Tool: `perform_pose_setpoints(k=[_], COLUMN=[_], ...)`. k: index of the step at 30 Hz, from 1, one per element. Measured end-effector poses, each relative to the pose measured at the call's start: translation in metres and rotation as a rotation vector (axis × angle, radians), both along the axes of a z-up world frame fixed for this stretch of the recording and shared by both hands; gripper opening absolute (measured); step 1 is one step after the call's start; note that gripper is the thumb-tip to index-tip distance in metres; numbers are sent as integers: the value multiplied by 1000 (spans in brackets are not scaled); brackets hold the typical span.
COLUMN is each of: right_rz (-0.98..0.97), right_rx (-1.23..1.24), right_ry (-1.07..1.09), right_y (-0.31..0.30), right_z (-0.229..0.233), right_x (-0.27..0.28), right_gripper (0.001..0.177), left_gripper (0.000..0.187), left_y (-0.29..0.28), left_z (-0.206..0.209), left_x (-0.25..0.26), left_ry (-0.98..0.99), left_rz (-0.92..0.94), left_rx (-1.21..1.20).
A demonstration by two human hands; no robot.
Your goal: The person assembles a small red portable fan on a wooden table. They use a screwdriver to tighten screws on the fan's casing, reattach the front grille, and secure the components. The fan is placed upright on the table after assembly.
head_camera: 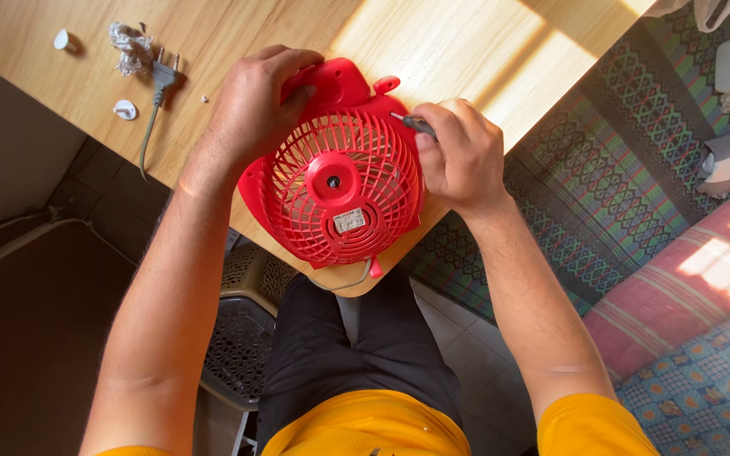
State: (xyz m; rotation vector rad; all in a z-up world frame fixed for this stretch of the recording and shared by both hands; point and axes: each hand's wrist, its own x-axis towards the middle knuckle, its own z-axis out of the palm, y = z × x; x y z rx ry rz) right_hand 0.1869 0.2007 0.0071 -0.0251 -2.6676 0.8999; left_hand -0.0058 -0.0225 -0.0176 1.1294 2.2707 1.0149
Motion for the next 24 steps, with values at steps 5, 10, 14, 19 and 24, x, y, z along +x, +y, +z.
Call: perform_pose_setpoints(k=[5, 10, 14, 19, 24], right_rz=[19, -43, -39, -70, -94], right_rx=[-76, -271, -455, -755, -488], right_ry=[-18, -7, -57, -146, -10], right_y=[1, -3, 0, 0, -3], right_z=[0, -6, -5, -3, -8], right_x=[3, 0, 2, 6, 4], right_gripper=[27, 21, 23, 31, 36], left_gripper=[31, 29, 29, 28, 29], left_y=[-3, -4, -5, -7, -8], left_z=[4, 5, 4, 2, 3], left_x=[2, 4, 6, 5, 8], left_ry=[-36, -58, -74, -32, -7], left_rz=[25, 55, 64, 68, 80], left_rx=[3, 6, 10, 29, 36])
